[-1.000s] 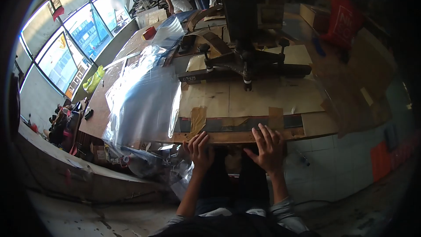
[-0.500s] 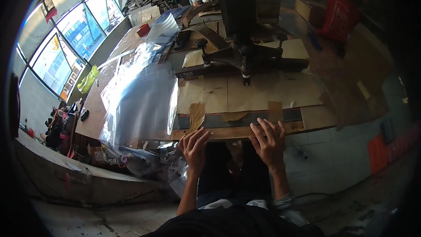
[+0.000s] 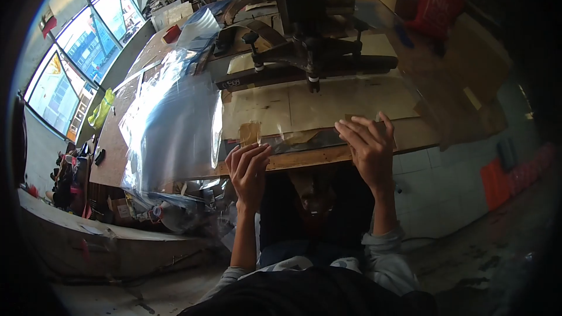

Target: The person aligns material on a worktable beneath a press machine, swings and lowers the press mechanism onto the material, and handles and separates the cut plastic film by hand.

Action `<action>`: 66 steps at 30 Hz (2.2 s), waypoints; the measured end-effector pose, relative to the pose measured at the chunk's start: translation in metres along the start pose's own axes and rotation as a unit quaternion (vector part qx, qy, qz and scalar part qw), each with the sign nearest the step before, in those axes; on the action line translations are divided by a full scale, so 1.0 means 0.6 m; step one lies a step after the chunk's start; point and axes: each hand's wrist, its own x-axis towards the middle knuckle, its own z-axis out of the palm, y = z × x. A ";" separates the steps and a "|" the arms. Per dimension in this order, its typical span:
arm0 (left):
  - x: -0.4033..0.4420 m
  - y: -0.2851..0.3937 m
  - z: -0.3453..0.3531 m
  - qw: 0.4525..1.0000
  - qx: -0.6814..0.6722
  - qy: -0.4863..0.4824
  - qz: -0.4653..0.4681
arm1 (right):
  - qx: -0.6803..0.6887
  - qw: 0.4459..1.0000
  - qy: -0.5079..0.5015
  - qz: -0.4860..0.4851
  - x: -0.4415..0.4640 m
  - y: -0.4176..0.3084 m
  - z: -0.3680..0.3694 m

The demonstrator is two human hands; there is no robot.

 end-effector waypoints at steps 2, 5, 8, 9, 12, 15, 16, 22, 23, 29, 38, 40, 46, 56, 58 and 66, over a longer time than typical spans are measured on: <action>0.006 0.008 -0.007 1.000 0.019 -0.009 0.017 | -0.029 0.999 -0.011 -0.014 0.003 0.005 -0.013; 0.001 0.014 -0.010 0.999 0.026 -0.030 0.027 | -0.030 0.999 -0.020 -0.020 0.002 0.017 -0.014; -0.005 0.026 0.001 0.999 0.004 -0.042 0.034 | -0.013 0.999 -0.036 -0.014 0.016 0.038 -0.022; -0.008 0.034 0.007 0.998 -0.001 -0.046 0.036 | -0.007 0.999 -0.043 -0.011 0.020 0.045 -0.026; -0.009 0.047 0.013 0.997 -0.009 -0.062 0.036 | 0.018 0.997 -0.074 0.012 0.021 0.058 -0.031; -0.016 0.042 0.012 0.997 -0.017 -0.068 0.017 | 0.051 0.993 -0.110 0.012 0.009 0.051 -0.026; -0.023 0.033 0.008 0.997 -0.011 -0.076 0.012 | 0.058 0.991 -0.122 0.012 0.000 0.048 -0.025; -0.049 0.005 -0.019 0.992 0.018 -0.125 -0.005 | 0.031 0.987 -0.150 -0.043 -0.035 0.011 -0.007; -0.051 0.003 -0.021 0.991 0.018 -0.133 -0.004 | 0.023 0.989 -0.142 -0.047 -0.034 0.004 -0.011; -0.058 0.009 -0.038 0.991 -0.033 -0.129 -0.005 | 0.063 0.984 -0.163 -0.033 -0.049 -0.001 -0.039; -0.087 0.027 -0.096 0.978 -0.075 -0.192 -0.026 | 0.232 0.910 -0.345 0.005 -0.071 -0.012 -0.095; -0.069 0.016 -0.109 0.975 -0.101 -0.197 -0.004 | 0.283 0.880 -0.381 -0.027 -0.056 0.010 -0.094; 0.033 -0.022 -0.051 0.980 -0.011 -0.188 -0.064 | 0.202 0.953 -0.215 0.070 0.008 0.013 -0.013; 0.095 -0.088 0.063 0.927 0.116 -0.295 -0.202 | -0.047 0.953 -0.163 0.252 0.006 0.087 0.098; 0.095 -0.083 0.065 0.930 0.090 -0.257 -0.245 | -0.023 0.964 -0.131 0.229 0.005 0.091 0.095; 0.066 -0.099 0.045 0.869 -0.391 -0.128 -0.273 | 0.407 0.820 -0.089 0.393 0.011 0.136 0.082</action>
